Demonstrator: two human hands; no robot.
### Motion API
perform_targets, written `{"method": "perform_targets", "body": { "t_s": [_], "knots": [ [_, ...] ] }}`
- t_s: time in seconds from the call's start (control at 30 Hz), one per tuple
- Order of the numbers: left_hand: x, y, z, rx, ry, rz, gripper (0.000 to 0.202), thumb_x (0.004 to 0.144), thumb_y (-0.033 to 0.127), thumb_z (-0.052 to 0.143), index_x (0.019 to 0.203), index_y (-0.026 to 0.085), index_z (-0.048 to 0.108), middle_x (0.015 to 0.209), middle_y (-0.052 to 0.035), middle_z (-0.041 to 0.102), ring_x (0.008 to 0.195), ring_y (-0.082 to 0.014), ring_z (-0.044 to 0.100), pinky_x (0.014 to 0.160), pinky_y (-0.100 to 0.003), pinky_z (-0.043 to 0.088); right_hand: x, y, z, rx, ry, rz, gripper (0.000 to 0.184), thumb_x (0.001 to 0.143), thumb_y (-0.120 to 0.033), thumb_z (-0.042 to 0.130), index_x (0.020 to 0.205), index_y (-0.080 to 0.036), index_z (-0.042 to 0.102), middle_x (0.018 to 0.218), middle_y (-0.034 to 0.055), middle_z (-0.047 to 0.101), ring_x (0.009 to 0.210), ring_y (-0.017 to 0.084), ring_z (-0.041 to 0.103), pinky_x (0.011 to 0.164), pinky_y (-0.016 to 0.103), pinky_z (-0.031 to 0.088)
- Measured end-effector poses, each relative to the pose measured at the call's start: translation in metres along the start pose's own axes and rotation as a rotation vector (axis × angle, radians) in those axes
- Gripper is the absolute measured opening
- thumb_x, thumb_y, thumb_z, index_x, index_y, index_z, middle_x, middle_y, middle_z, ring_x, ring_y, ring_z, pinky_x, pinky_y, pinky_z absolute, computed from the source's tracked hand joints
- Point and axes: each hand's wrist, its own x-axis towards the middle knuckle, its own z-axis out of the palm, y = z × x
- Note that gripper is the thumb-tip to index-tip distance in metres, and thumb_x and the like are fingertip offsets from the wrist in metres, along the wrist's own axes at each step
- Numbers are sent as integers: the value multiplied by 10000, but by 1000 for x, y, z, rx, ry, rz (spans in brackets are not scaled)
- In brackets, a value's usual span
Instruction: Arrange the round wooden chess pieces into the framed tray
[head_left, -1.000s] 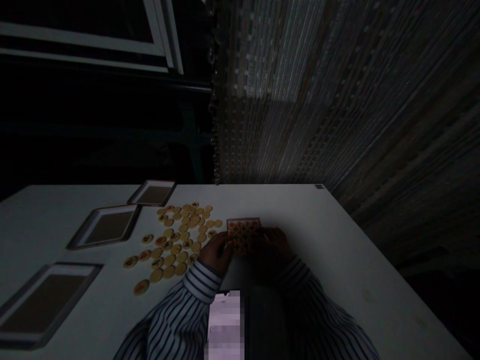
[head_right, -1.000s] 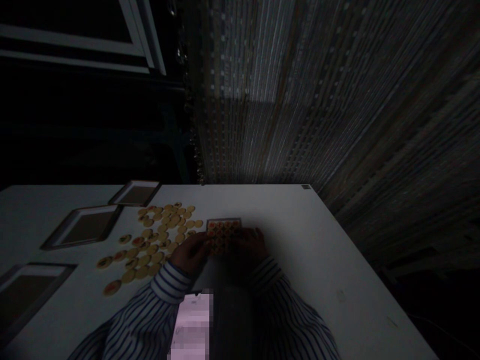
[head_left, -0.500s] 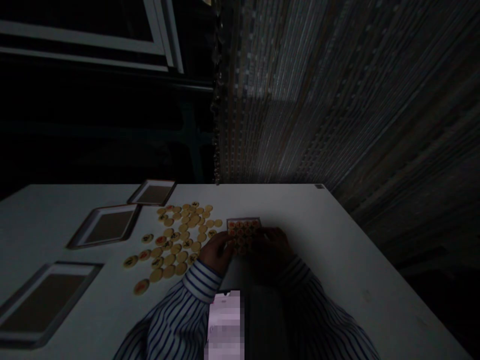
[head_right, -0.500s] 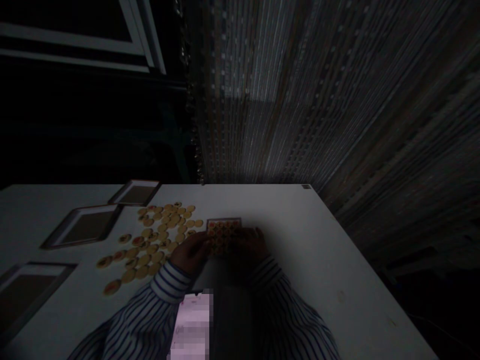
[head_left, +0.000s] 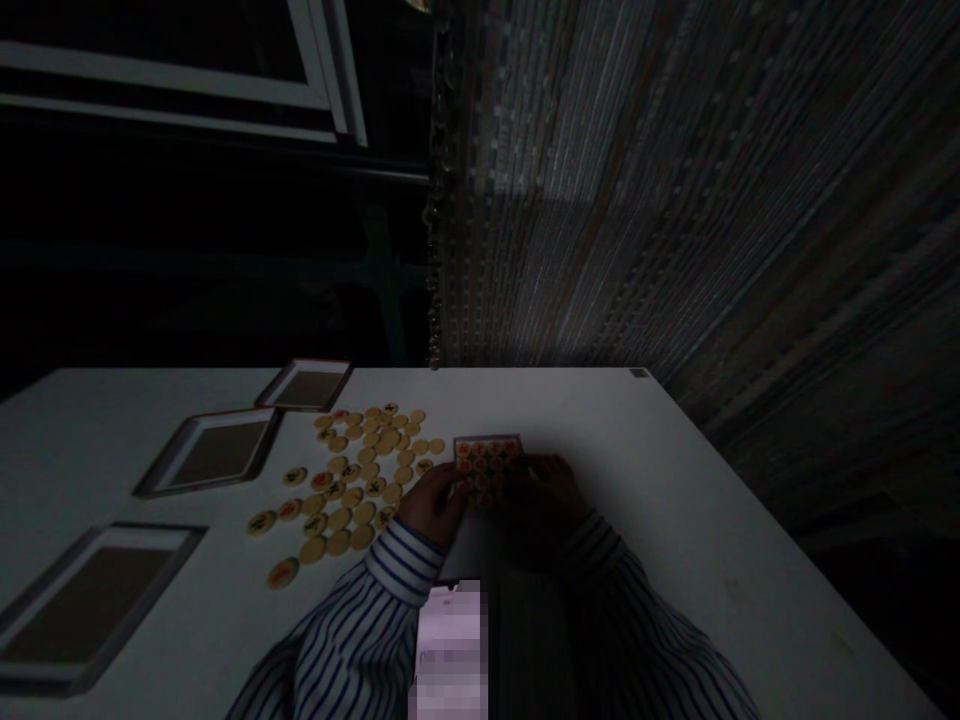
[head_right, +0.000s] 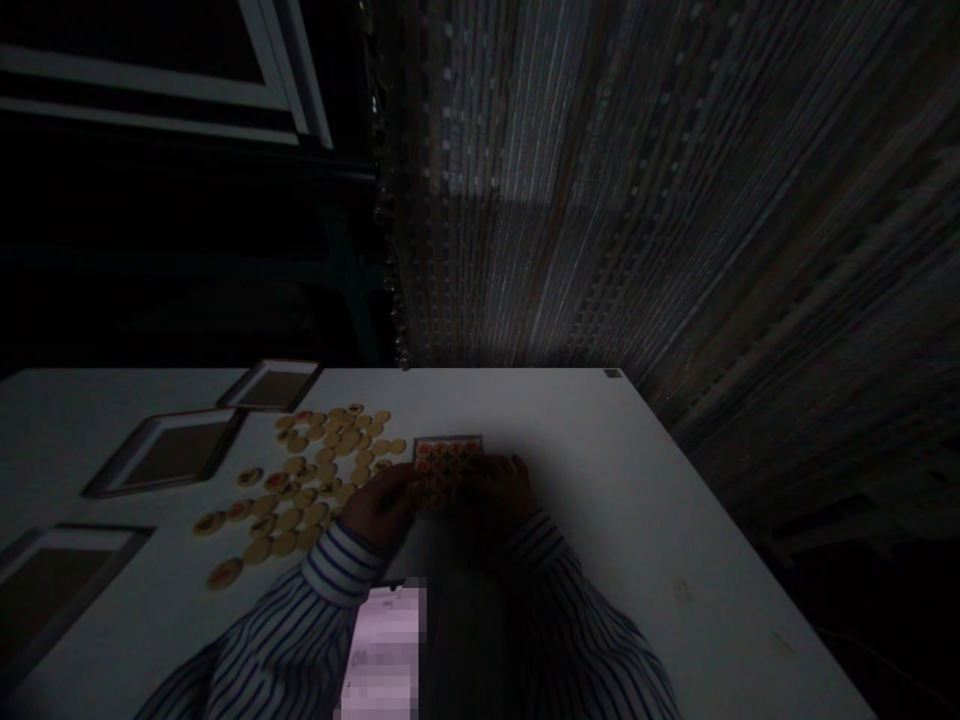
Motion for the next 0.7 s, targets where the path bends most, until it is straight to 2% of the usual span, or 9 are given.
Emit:
{"method": "perform_targets", "body": {
  "t_s": [0.33, 0.7],
  "knots": [
    [1, -1, 0, 8, -4, 11, 283, 798, 310, 445, 976, 164, 611, 1026, -89, 631, 964, -188, 581, 850, -349, 480, -1, 1, -1, 1, -33, 8, 240, 689, -385, 609, 882, -251, 660, 1031, 73, 591, 962, 238, 486, 881, 431, 294],
    [1, 3, -1, 12, -5, 0, 275, 798, 298, 449, 990, 169, 600, 1024, -87, 630, 961, -187, 579, 841, -361, 483, 0, 2, 0, 1, 1, -11, 209, 689, -363, 613, 855, -246, 662, 1009, 73, 596, 947, 227, 489, 873, 420, 302]
  ]
}}
